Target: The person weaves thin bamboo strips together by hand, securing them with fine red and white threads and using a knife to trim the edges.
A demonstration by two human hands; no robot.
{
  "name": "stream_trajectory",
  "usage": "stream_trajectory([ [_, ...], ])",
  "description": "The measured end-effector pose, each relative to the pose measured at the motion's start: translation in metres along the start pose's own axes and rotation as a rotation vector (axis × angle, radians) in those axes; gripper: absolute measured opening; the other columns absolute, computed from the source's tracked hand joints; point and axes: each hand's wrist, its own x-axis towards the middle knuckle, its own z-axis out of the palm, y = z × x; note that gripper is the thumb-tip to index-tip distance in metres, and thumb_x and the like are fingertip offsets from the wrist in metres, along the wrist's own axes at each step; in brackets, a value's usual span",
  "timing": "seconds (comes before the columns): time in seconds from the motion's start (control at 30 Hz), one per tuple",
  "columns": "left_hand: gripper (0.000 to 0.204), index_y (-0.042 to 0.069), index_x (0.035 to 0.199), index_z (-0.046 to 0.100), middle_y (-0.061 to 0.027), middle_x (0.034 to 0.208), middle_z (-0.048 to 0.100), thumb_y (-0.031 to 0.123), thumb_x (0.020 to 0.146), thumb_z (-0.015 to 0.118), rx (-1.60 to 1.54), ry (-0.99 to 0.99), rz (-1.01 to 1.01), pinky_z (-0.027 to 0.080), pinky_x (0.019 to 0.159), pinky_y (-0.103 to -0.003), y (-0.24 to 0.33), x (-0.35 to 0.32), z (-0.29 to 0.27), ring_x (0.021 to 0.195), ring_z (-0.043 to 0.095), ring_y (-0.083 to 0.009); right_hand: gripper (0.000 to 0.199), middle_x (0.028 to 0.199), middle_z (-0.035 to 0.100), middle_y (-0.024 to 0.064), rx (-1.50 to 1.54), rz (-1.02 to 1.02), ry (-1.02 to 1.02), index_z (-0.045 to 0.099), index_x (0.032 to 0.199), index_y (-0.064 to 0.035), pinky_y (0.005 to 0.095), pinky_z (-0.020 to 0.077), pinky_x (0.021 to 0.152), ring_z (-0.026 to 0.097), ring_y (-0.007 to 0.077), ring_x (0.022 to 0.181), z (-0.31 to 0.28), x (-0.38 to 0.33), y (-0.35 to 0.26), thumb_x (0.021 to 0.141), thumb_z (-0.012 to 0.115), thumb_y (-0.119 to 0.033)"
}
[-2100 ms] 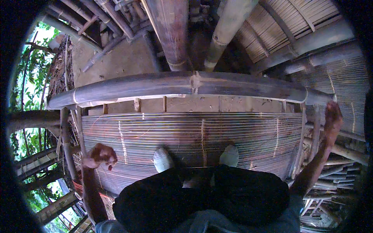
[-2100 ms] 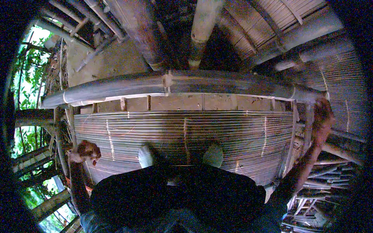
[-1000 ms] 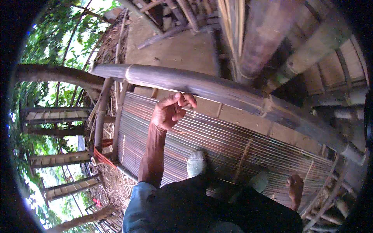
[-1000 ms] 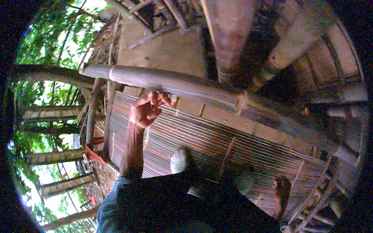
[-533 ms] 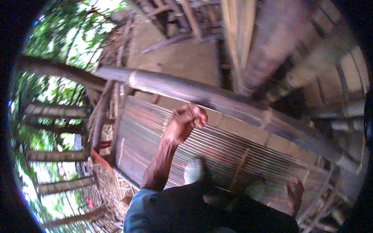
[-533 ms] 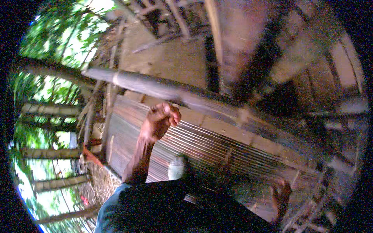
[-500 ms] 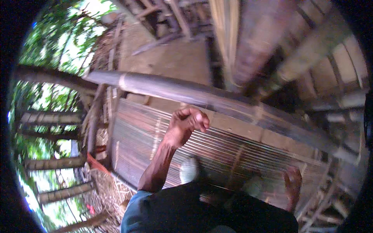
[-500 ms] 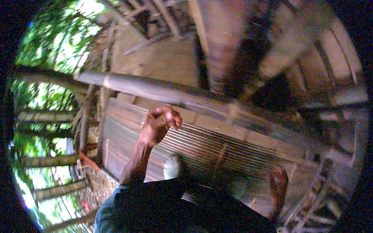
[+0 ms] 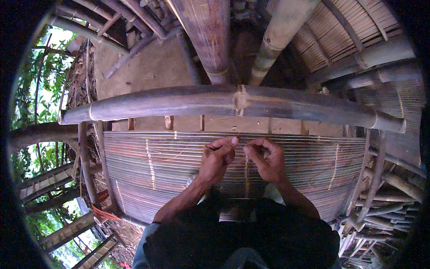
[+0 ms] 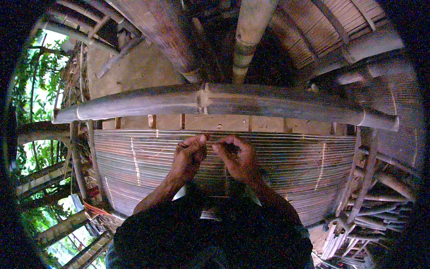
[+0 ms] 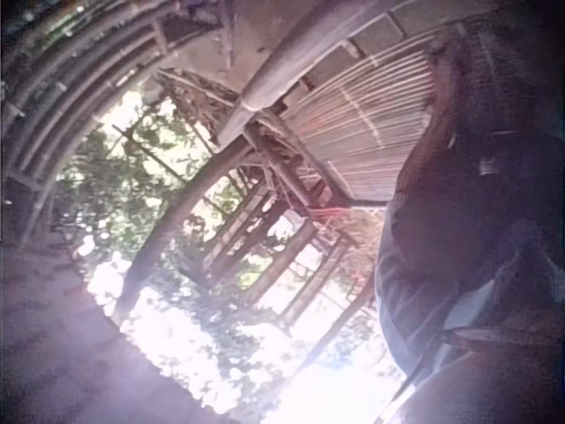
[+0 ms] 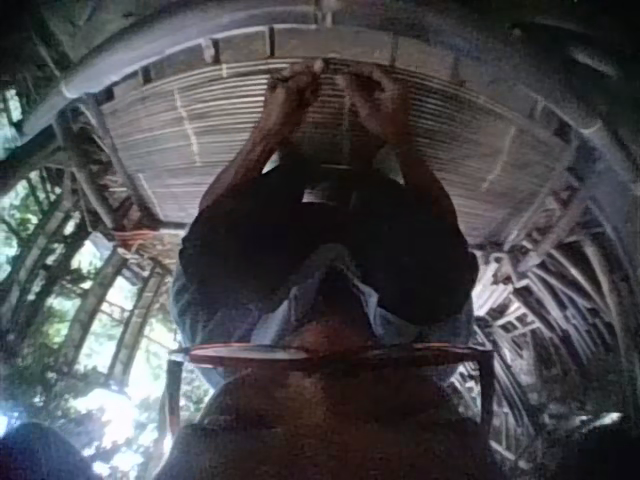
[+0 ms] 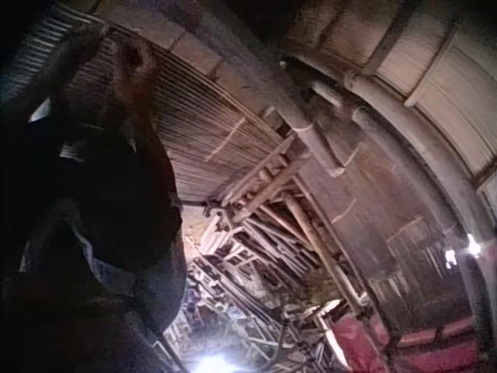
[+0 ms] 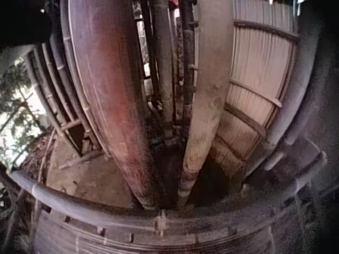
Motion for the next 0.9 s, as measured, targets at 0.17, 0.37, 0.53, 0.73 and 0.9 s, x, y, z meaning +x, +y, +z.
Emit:
stream_trajectory([
  [0.17,0.021,-0.001,0.103,0.07,0.0064,0.058,0.044,0.017,0.092,0.068,-0.063,0.047,0.003,0.025,0.05,-0.024,0.001,0.001,-0.001,0.052,0.034,-0.0057,0.011,0.077,0.066,0.0026,-0.174,-0.095,-0.022,0.066,0.092,0.0004,0.0238,0.0472,0.064,0.058,0.0062,0.071,0.016,-0.002,0.004,0.088,0.071,-0.009],
  [0.37,0.025,-0.004,0.108,0.065,0.0065,0.057,0.037,0.016,0.095,0.064,-0.128,0.005,0.057,0.024,0.05,-0.025,0.009,0.004,-0.01,0.052,0.031,-0.0064,0.013,0.071,0.065,0.0011,-0.145,-0.099,-0.057,0.066,0.087,-0.0012,0.0242,0.0455,0.06,0.056,0.0056,0.065,0.023,-0.003,0.014,0.087,0.072,-0.013],
  [0.53,0.021,-0.002,0.103,0.066,0.0066,0.057,0.035,0.017,0.094,0.065,-0.147,0.046,0.079,0.023,0.05,-0.025,0.019,0.002,-0.017,0.052,0.028,-0.0067,0.013,0.071,0.064,0.0006,-0.249,-0.106,-0.143,0.067,0.085,-0.0017,0.0238,0.0456,0.06,0.056,0.0058,0.064,0.026,-0.004,0.019,0.085,0.073,-0.014],
  [0.73,0.019,0.007,0.101,0.06,0.0079,0.063,0.034,0.025,0.096,0.062,-0.103,0.029,0.122,0.024,0.05,-0.025,0.014,0.007,-0.03,0.054,0.03,-0.0075,0.013,0.075,0.065,0.0003,-0.224,-0.124,-0.191,0.068,0.088,-0.0013,0.0232,0.0438,0.058,0.053,0.0045,0.062,0.031,-0.011,0.017,0.086,0.073,-0.013],
  [0.9,0.013,0.007,0.098,0.06,0.0082,0.063,0.034,0.02,0.098,0.058,-0.092,0.038,0.142,0.024,0.05,-0.026,0.015,0.006,-0.029,0.053,0.03,-0.0073,0.013,0.075,0.065,0.0004,-0.235,-0.06,-0.225,0.069,0.089,-0.0015,0.0231,0.0438,0.058,0.053,0.004,0.063,0.031,-0.014,0.014,0.087,0.072,-0.013],
])
